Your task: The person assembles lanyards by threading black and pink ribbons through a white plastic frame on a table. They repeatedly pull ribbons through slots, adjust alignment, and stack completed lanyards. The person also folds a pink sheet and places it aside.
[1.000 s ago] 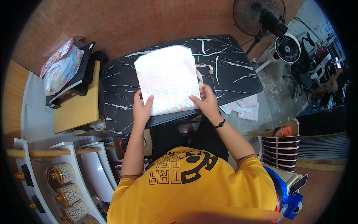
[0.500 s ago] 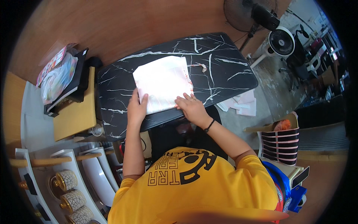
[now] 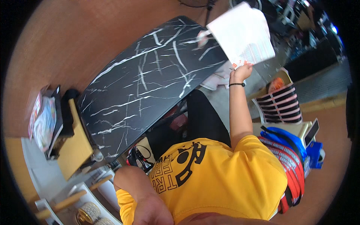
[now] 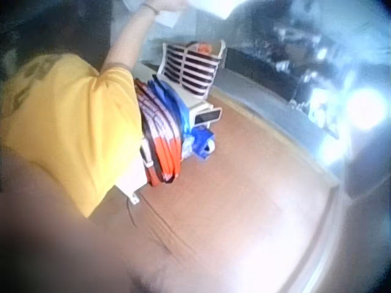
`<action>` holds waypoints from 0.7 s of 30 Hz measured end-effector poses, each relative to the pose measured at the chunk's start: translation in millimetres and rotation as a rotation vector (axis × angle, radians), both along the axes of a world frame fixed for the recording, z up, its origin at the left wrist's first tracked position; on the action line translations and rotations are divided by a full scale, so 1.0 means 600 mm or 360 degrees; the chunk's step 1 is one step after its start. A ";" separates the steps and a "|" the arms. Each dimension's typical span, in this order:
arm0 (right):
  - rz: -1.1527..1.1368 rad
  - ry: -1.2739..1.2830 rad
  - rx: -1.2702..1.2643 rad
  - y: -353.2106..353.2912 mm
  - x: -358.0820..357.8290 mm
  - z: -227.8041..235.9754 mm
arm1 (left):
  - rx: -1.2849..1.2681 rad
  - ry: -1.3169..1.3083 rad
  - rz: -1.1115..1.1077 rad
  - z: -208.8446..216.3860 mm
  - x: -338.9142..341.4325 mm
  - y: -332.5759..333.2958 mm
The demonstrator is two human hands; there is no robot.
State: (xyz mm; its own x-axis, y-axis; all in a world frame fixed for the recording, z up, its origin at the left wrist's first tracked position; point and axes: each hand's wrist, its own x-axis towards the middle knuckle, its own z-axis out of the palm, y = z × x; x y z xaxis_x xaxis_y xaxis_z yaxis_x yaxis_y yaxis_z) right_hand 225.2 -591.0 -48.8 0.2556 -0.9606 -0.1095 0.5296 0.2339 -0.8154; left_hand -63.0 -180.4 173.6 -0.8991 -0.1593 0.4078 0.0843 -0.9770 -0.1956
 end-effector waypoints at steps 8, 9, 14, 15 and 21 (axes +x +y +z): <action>0.0165 -0.0075 0.1154 -0.133 -0.210 -0.364 | 0.0534 0.0344 -0.0781 -0.006 0.061 -0.064; 0.0107 0.0082 0.1238 -0.133 -0.232 -0.397 | 0.0621 0.0446 -0.0903 -0.006 0.075 -0.071; -0.0096 0.0244 0.1622 -0.111 -0.251 -0.540 | 0.0938 0.0969 -0.1453 -0.001 0.121 -0.115; -0.0080 0.0224 0.1692 -0.111 -0.245 -0.557 | 0.0971 0.1091 -0.1540 0.000 0.128 -0.122; 0.0275 0.0130 0.1637 -0.152 -0.085 -0.504 | 0.0969 0.1668 -0.1704 0.002 0.157 -0.149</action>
